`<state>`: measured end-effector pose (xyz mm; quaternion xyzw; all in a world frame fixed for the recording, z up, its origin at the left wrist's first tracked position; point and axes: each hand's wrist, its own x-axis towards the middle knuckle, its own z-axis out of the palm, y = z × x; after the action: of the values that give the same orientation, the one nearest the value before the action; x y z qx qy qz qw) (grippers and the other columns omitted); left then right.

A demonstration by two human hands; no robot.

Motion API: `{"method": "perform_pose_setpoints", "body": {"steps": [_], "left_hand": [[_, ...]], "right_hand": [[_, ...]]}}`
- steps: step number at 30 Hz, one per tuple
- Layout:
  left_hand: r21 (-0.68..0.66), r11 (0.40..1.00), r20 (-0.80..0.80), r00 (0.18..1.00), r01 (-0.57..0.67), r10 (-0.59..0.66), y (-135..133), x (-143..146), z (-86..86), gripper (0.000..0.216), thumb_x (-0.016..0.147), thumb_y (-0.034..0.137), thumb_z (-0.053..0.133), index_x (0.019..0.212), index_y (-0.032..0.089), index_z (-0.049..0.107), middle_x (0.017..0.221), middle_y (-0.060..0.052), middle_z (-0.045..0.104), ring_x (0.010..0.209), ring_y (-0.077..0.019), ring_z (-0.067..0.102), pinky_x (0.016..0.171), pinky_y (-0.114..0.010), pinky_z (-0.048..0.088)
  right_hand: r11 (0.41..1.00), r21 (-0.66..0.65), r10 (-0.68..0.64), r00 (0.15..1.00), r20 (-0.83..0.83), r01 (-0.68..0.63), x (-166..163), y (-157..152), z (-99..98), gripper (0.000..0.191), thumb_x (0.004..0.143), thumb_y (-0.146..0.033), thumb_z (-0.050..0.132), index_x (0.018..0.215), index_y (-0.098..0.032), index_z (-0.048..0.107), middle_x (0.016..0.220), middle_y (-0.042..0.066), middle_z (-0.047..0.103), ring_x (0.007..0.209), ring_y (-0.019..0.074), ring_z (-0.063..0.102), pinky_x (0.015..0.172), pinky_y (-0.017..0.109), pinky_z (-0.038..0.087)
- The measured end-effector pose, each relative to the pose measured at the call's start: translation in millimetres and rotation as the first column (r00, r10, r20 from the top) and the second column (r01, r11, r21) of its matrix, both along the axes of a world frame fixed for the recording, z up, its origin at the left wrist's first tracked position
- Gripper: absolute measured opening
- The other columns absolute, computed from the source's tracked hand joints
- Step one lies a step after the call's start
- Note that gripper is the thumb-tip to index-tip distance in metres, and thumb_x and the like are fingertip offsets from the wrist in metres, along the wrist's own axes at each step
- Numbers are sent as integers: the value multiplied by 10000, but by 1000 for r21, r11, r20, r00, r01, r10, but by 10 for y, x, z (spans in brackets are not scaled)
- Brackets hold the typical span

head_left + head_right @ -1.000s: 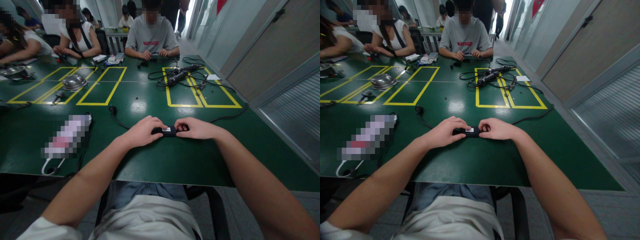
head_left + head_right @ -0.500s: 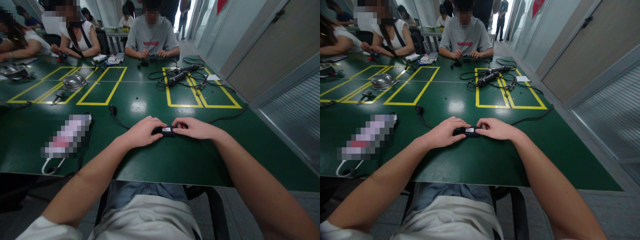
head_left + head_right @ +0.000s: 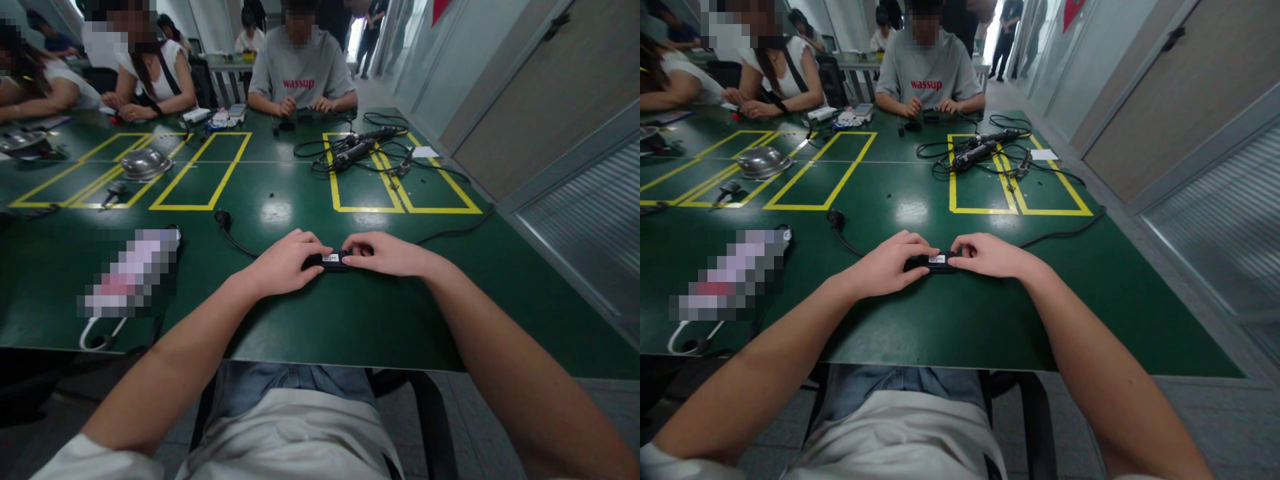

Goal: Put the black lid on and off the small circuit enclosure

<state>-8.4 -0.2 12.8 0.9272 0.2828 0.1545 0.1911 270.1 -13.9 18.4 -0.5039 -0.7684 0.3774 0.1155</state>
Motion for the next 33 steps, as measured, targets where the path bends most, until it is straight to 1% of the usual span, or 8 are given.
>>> {"method": "perform_pose_setpoints", "body": {"steps": [5, 11, 14, 17, 21, 24, 28, 33], "left_hand": [[-52, 999, 15, 1000, -16, 16, 23, 3, -9, 376, 1023, 255, 729, 1394, 221, 777, 1317, -123, 799, 1234, -301, 725, 1139, -499, 569], [-246, 961, 153, 973, -130, 171, 91, 4, -57, 544, 1001, 295, 743, 1528, 210, 637, 1259, -95, 841, 1051, -245, 767, 986, -422, 613], [-192, 950, 171, 945, -246, 279, 137, 14, -88, 475, 1006, 269, 722, 1470, 194, 655, 1309, -120, 824, 1065, -248, 755, 1004, -436, 609], [-123, 941, 91, 941, -314, 326, 165, 29, -102, 364, 1009, 235, 710, 1369, 185, 716, 1273, -124, 818, 1101, -274, 753, 1057, -467, 592], [-83, 956, -3, 960, -281, 281, 150, 27, -73, 271, 1011, 202, 669, 1268, 197, 757, 1196, -95, 791, 1073, -262, 749, 1053, -445, 582], [-16, 954, -37, 954, -299, 298, 114, -4, 4, 221, 1028, 282, 670, 1213, 190, 748, 1253, -117, 751, 1022, -250, 736, 981, -413, 579], [-51, 949, -289, 914, -311, 284, 68, -45, 139, 241, 1052, 421, 635, 981, 210, 726, 969, -86, 771, 860, -265, 706, 790, -372, 514], [-13, 940, -384, 870, -340, 310, 7, -18, 205, 310, 1073, 472, 569, 996, 219, 731, 945, -103, 802, 839, -293, 723, 721, -360, 467]], "right_hand": [[1000, -1, -2, 1000, 22, 3, -10, -5, 18, 469, 933, -632, 689, 1107, -200, 748, 849, 23, 679, 734, 201, 556, 723, 352, 416], [1000, 24, -12, 1000, 3, 12, 18, 12, 6, 497, 1008, -694, 546, 1041, -226, 709, 890, 43, 694, 828, 241, 586, 781, 366, 435], [999, 36, -28, 1000, 2, 28, 29, 39, -11, 489, 1036, -670, 463, 947, -237, 670, 911, 54, 700, 849, 247, 592, 815, 376, 448], [999, 33, -4, 999, 40, 3, 32, 52, -13, 463, 1027, -641, 465, 879, -243, 649, 863, 45, 676, 830, 242, 587, 803, 371, 444], [999, 34, 21, 994, 109, -25, 44, 32, 15, 445, 990, -644, 540, 834, -241, 645, 798, 28, 652, 765, 220, 561, 743, 356, 415], [999, 19, 40, 989, 145, -44, 68, 8, 39, 466, 970, -670, 588, 854, -231, 691, 784, 29, 668, 739, 209, 562, 711, 350, 400], [999, 24, 43, 981, 187, -48, 82, -10, 43, 505, 953, -714, 616, 812, -236, 697, 731, 19, 648, 691, 199, 539, 672, 351, 368], [997, 74, 4, 975, 222, -21, 44, -23, 20, 524, 961, -729, 620, 749, -250, 631, 706, 21, 631, 682, 203, 539, 674, 358, 361]]}}
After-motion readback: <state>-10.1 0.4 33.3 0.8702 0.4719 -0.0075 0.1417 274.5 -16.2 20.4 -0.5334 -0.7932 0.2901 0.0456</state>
